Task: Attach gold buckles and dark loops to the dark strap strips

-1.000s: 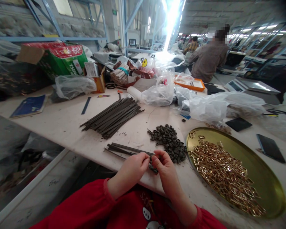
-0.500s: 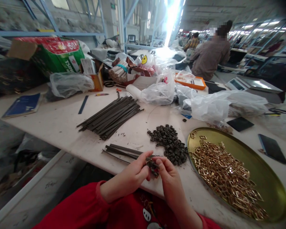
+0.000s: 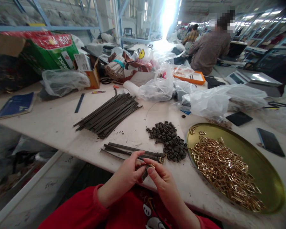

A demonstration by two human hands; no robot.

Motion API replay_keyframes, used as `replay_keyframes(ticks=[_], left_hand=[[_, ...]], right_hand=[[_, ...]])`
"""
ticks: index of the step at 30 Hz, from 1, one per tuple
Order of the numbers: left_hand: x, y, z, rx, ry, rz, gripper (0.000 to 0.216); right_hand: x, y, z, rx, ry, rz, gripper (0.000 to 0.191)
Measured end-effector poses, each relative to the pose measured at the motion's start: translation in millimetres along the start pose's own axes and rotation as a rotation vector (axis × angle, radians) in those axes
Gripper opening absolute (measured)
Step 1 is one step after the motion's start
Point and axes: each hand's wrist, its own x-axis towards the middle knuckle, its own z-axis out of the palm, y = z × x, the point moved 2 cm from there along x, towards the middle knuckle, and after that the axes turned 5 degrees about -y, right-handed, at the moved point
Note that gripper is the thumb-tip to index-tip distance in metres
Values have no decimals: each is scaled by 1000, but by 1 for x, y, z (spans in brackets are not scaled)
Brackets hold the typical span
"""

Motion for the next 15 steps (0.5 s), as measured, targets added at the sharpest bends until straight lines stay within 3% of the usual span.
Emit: replay_keyframes(ticks=[4, 7, 12, 15], left_hand=[[-2, -2, 5, -49, 54, 28, 25], [-6, 2, 7, -70, 68, 48, 25], [-19, 10, 8, -177, -61, -22, 33], [-26, 13, 7, -224, -103, -60, 31]], right_hand=[[-4, -3, 1, 108, -36, 43, 30], [-6, 0, 0, 210, -23, 84, 27], [-7, 7, -4, 382, 23, 146, 29], [-6, 5, -8, 318, 73, 132, 31]])
